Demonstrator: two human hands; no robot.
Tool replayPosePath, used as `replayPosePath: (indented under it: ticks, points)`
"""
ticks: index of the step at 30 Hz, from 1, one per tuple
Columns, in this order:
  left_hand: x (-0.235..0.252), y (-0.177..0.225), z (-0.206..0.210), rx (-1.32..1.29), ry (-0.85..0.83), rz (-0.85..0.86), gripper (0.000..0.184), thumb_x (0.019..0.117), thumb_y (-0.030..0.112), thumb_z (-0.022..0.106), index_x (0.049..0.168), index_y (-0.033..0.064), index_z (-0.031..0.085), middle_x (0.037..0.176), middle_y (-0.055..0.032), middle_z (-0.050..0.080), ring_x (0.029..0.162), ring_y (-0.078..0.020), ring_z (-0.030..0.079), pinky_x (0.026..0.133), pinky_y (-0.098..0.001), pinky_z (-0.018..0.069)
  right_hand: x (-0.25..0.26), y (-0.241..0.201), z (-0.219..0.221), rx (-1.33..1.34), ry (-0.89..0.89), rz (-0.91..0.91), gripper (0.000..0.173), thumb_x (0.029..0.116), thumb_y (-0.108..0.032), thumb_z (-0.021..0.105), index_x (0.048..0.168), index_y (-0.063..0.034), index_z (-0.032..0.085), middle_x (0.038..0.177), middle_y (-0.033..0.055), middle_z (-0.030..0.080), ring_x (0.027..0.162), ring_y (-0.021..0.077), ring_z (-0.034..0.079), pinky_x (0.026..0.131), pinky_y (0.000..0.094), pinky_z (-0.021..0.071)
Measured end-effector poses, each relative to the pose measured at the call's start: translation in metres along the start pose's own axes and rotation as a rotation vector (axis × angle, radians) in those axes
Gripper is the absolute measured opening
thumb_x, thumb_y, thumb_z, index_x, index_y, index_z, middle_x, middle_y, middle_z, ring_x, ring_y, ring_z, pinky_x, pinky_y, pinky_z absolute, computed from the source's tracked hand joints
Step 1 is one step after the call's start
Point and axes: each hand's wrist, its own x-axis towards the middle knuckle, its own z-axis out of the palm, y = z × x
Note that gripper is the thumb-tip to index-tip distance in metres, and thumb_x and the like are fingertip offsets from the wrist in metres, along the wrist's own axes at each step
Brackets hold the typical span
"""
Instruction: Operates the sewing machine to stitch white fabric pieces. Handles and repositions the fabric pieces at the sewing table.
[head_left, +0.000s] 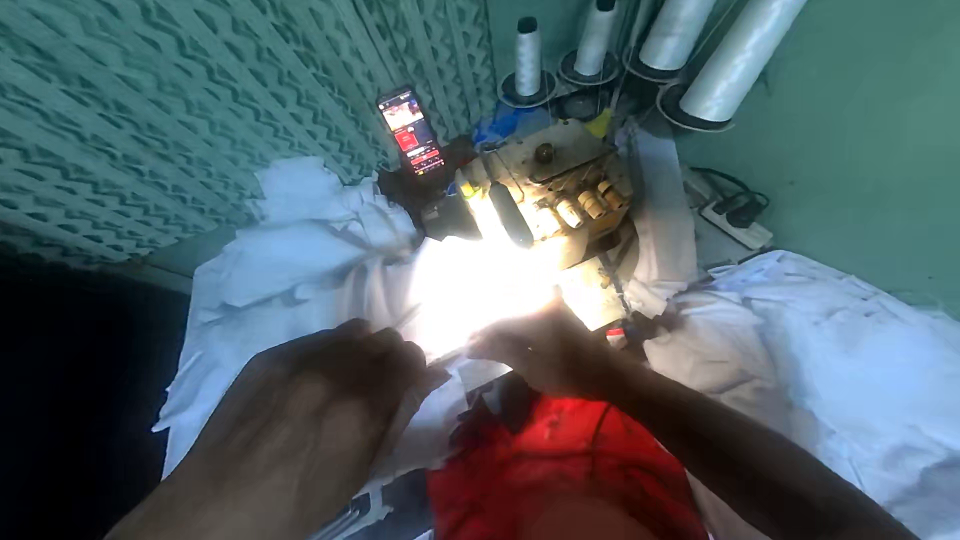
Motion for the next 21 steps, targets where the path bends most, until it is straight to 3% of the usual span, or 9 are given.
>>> replayPosePath:
  ticks: [4,7,9,12,13,15,17,19,21]
  points:
    - [0.037,-0.021,0.034,0.005,-0.037,0.063,0.059,0.1010,0.062,0.043,0.076,0.0131,0.066,0.064,-0.0014,0.057,0.058,-0.0198,0.059,0.048,-0.0388,0.0451,-0.076,0.017,-0.009,-0.066,0.156,0.055,0.032,0.1066,-0.027,0.056,0.090,-0.0033,0.069,0.074,0.0046,0.064,0.069,0.0074,0.062,0.063,0.0213,0.0522]
    - [0.061,-0.056,0.066,-0.022,-0.140,0.041,0.055,0.0951,0.066,0.047,0.072,0.0188,0.064,0.067,0.0028,0.057,0.061,-0.0159,0.061,0.050,-0.0386,0.0469,-0.115,0.040,0.002,0.020,0.212,0.165,0.034,0.1065,-0.028,0.057,0.086,-0.0026,0.066,0.076,0.0057,0.061,0.071,0.0091,0.061,0.063,0.0234,0.0518]
    - [0.069,-0.080,0.076,-0.050,-0.179,0.032,0.049,0.0938,0.063,0.051,0.076,0.0187,0.065,0.070,0.0023,0.058,0.063,-0.0168,0.062,0.051,-0.0405,0.0482,-0.113,0.049,0.006,0.053,0.228,0.185,0.036,0.1064,-0.029,0.057,0.083,-0.0023,0.064,0.074,0.0059,0.058,0.069,0.0090,0.059,0.061,0.0227,0.0499]
    - [0.066,-0.107,0.070,-0.117,-0.143,0.015,0.043,0.0967,0.059,0.054,0.092,0.0195,0.070,0.082,0.0026,0.065,0.073,-0.0157,0.065,0.060,-0.0421,0.0534,-0.090,0.061,0.007,0.069,0.267,0.151,0.038,0.1047,-0.029,0.060,0.077,-0.0026,0.059,0.068,0.0051,0.054,0.063,0.0073,0.053,0.056,0.0202,0.0450]
    - [0.066,-0.110,0.061,-0.145,-0.129,0.002,0.040,0.0967,0.058,0.056,0.092,0.0204,0.069,0.081,0.0048,0.064,0.070,-0.0119,0.064,0.058,-0.0380,0.0528,-0.080,0.064,0.005,0.091,0.272,0.144,0.037,0.1036,-0.027,0.062,0.076,-0.0021,0.058,0.068,0.0051,0.054,0.062,0.0065,0.052,0.056,0.0192,0.0441]
    - [0.077,-0.091,0.027,-0.245,-0.174,-0.082,0.034,0.0955,0.044,0.062,0.088,0.0115,0.069,0.076,0.0011,0.062,0.065,-0.0109,0.058,0.056,-0.0333,0.0476,-0.064,0.071,0.001,0.153,0.267,0.151,0.036,0.1016,-0.025,0.065,0.076,-0.0006,0.060,0.069,0.0054,0.056,0.063,0.0051,0.053,0.058,0.0184,0.0441]
    - [0.080,-0.067,0.006,-0.361,-0.158,-0.196,0.030,0.0932,0.030,0.067,0.087,0.0007,0.072,0.076,-0.0059,0.065,0.068,-0.0108,0.058,0.062,-0.0297,0.0466,-0.053,0.077,0.000,0.186,0.260,0.164,0.034,0.0995,-0.024,0.068,0.077,0.0002,0.063,0.071,0.0055,0.059,0.064,0.0041,0.053,0.060,0.0182,0.0445]
    - [0.073,-0.057,0.004,-0.418,-0.136,-0.187,0.031,0.0976,0.030,0.066,0.091,-0.0005,0.070,0.080,-0.0068,0.064,0.072,-0.0067,0.057,0.067,-0.0245,0.0472,-0.045,0.083,-0.002,0.191,0.243,0.167,0.032,0.0984,-0.025,0.070,0.079,0.0005,0.064,0.074,0.0057,0.060,0.067,0.0037,0.054,0.062,0.0177,0.0452]
    - [0.067,-0.054,0.012,-0.422,-0.178,-0.152,0.030,0.1004,0.032,0.065,0.097,0.0020,0.068,0.082,-0.0075,0.065,0.073,-0.0082,0.059,0.067,-0.0257,0.0488,-0.042,0.088,-0.003,0.198,0.230,0.159,0.031,0.0978,-0.024,0.070,0.081,0.0009,0.065,0.075,0.0066,0.061,0.069,0.0048,0.056,0.064,0.0184,0.0468]
